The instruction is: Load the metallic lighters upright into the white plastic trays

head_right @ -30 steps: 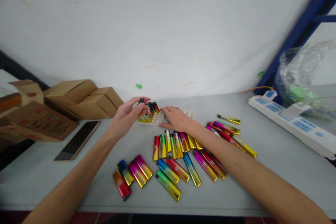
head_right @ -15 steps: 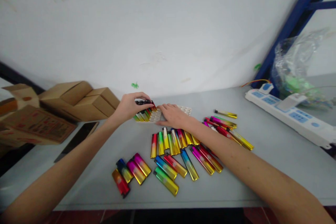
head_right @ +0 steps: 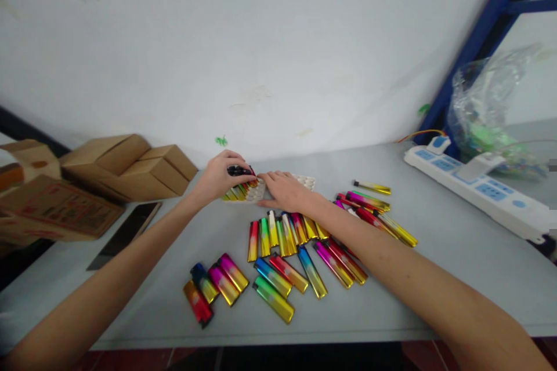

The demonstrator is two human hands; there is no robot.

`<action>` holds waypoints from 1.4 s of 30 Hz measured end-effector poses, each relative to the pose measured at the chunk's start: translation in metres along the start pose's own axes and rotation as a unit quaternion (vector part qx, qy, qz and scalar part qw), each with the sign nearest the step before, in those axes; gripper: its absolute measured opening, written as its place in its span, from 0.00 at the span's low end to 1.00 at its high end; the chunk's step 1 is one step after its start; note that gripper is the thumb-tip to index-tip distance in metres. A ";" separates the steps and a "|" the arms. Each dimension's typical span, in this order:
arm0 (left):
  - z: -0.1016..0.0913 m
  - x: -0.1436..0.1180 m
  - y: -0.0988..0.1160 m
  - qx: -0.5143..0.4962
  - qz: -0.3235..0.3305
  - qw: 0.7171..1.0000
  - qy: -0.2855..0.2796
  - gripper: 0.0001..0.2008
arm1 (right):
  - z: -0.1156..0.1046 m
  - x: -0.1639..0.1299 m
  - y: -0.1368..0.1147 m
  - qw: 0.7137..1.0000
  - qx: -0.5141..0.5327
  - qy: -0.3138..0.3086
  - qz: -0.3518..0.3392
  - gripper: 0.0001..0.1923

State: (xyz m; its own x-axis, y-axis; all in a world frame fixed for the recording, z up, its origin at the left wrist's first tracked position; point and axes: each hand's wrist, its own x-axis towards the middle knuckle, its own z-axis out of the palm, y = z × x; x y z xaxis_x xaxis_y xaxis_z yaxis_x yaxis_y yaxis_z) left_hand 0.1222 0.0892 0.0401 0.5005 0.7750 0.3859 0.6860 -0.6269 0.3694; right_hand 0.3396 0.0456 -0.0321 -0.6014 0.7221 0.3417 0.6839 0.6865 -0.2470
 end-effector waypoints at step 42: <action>0.004 -0.177 0.035 0.149 0.019 0.974 -0.168 0.38 | -0.002 -0.002 -0.001 1.000 0.000 0.000 0.005 0.34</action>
State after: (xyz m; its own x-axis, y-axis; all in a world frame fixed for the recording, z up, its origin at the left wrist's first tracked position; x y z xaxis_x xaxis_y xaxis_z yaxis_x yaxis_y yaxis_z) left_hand 0.0602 -0.0695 -0.0187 0.6387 0.7656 0.0772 0.7616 -0.6433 0.0786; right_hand 0.3411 0.0437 -0.0307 -0.5949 0.7283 0.3401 0.6891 0.6800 -0.2506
